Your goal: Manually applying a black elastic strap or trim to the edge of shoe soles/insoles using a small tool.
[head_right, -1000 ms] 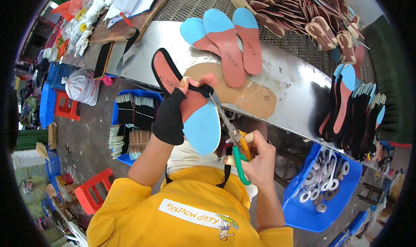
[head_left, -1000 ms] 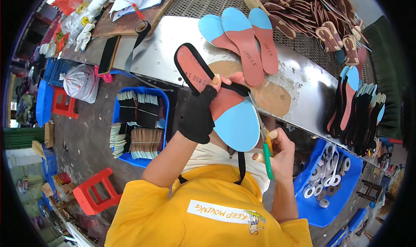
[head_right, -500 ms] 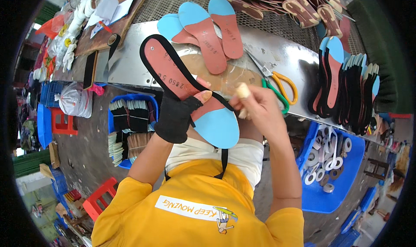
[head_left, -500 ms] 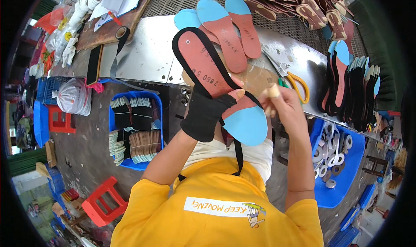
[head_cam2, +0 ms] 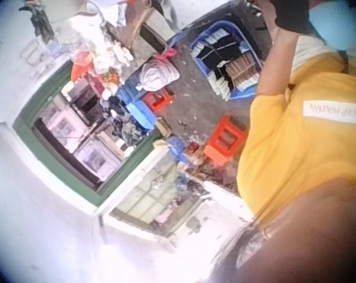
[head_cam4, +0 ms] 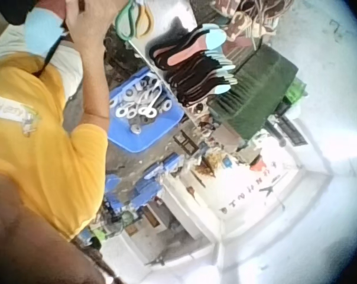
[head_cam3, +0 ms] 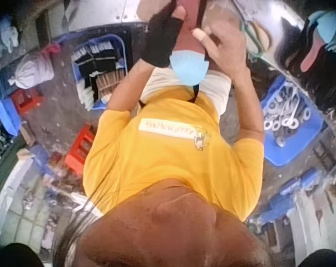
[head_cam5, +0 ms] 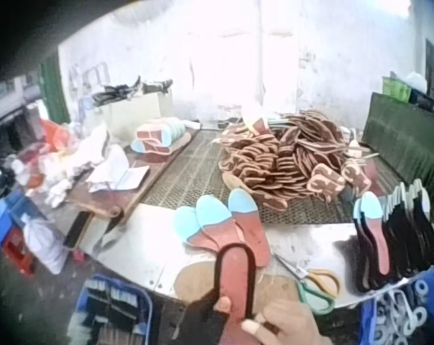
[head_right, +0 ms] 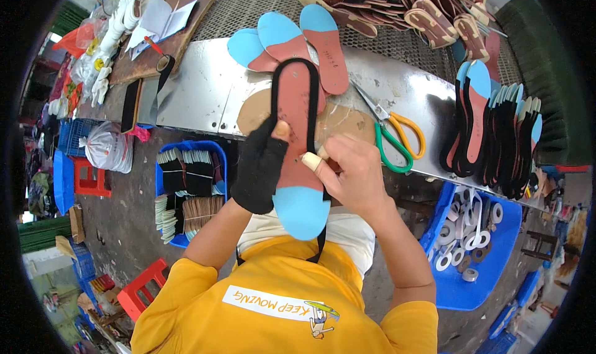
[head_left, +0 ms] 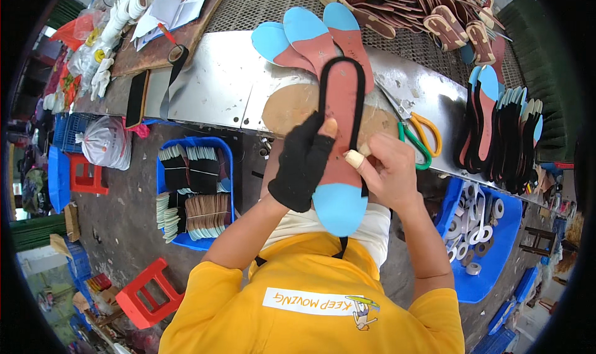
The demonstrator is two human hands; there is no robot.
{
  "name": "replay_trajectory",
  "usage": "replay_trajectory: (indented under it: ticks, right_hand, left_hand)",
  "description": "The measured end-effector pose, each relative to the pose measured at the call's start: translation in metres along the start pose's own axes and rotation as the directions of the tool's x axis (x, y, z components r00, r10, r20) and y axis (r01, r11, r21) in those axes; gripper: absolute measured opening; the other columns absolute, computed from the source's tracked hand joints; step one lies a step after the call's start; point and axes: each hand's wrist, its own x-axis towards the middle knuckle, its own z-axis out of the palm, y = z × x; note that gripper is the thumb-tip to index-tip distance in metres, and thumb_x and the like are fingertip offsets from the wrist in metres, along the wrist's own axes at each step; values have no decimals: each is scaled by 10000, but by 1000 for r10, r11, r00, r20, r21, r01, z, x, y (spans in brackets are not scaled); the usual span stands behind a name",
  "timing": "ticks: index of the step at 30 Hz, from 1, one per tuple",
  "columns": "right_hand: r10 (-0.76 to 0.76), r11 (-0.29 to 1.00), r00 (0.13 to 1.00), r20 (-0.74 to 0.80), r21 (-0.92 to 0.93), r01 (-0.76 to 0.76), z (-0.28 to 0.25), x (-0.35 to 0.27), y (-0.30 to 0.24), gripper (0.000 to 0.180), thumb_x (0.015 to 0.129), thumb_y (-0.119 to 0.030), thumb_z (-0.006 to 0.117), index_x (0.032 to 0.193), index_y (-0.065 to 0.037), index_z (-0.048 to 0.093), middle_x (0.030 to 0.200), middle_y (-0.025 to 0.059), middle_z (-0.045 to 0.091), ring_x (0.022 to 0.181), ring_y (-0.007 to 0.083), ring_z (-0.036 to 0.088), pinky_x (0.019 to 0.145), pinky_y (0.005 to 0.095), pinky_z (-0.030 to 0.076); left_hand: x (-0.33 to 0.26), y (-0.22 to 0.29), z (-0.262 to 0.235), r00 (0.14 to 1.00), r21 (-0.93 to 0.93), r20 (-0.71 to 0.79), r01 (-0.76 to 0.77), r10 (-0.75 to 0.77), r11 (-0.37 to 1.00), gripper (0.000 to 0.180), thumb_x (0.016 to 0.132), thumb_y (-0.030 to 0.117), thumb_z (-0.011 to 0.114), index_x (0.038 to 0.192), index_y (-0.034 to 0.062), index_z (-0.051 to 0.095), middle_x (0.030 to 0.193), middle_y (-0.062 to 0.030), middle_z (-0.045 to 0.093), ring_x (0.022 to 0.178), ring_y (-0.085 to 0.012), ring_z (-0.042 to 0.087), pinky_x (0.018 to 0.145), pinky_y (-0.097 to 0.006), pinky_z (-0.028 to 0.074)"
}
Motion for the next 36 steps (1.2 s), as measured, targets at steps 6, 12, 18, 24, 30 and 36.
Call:
replay_trajectory:
  ticks: [6, 12, 18, 24, 30, 36]
  right_hand:
    - [220, 963, 935, -277, 215, -163, 3, 22, 4, 287, 877, -180, 660, 695, 1, 531, 575, 64, 439, 511, 130, 395, 482, 311, 301]
    - [285, 798, 958, -40, 563, -214, -28, 54, -3, 289, 947, -227, 606, 827, 34, 646, 687, -47, 546, 647, 36, 447, 579, 206, 376]
    - [262, 881, 961, 84, 385, -274, -41, 43, 3, 212, 933, -165, 613, 919, 40, 663, 752, -48, 587, 730, 21, 481, 641, 213, 414]
    - [-100, 988, 971, -217, -134, 71, -13, 39, -28, 661, 612, -237, 843, 1155, 43, 590, 936, 170, 657, 820, 366, 640, 762, 357, 506]
    - [382, 898, 904, 191, 152, -412, -38, 60, -9, 530, 808, -245, 731, 1206, 68, 575, 1008, 123, 683, 880, 209, 665, 793, 325, 506]
    - [-29, 384, 957, 288, 887, -256, -28, 48, -1, 354, 942, -329, 604, 1055, 2, 655, 913, 76, 691, 863, 150, 656, 793, 265, 513]
  left_hand:
    - [-14, -8, 5, 965, 96, 163, -225, 207, 970, 310, 948, 220, 583, 1113, -42, 606, 936, -175, 675, 820, -277, 644, 755, -344, 489]
    - [-21, -11, 4, 932, 145, 272, -285, 238, 948, 259, 918, 203, 617, 1055, -17, 628, 886, -170, 665, 809, -316, 650, 723, -356, 492]
    - [-17, 0, -3, 950, 94, 240, -229, 201, 969, 217, 911, 196, 620, 969, -13, 615, 834, -173, 632, 779, -337, 626, 703, -374, 483]
    - [-12, -10, -7, 926, 231, 309, -293, 216, 928, 199, 901, 181, 625, 1008, 12, 623, 883, -173, 644, 820, -340, 633, 721, -371, 490]
    - [-12, 1, -10, 939, 192, 333, -157, 86, 969, 315, 918, 199, 609, 1176, 19, 598, 1008, -140, 675, 915, -260, 651, 805, -337, 495]
    - [-23, -15, 0, 684, -582, 723, 530, 94, 616, 388, 987, 324, 511, 1212, 14, 572, 1049, -47, 629, 991, -108, 548, 860, -290, 459]
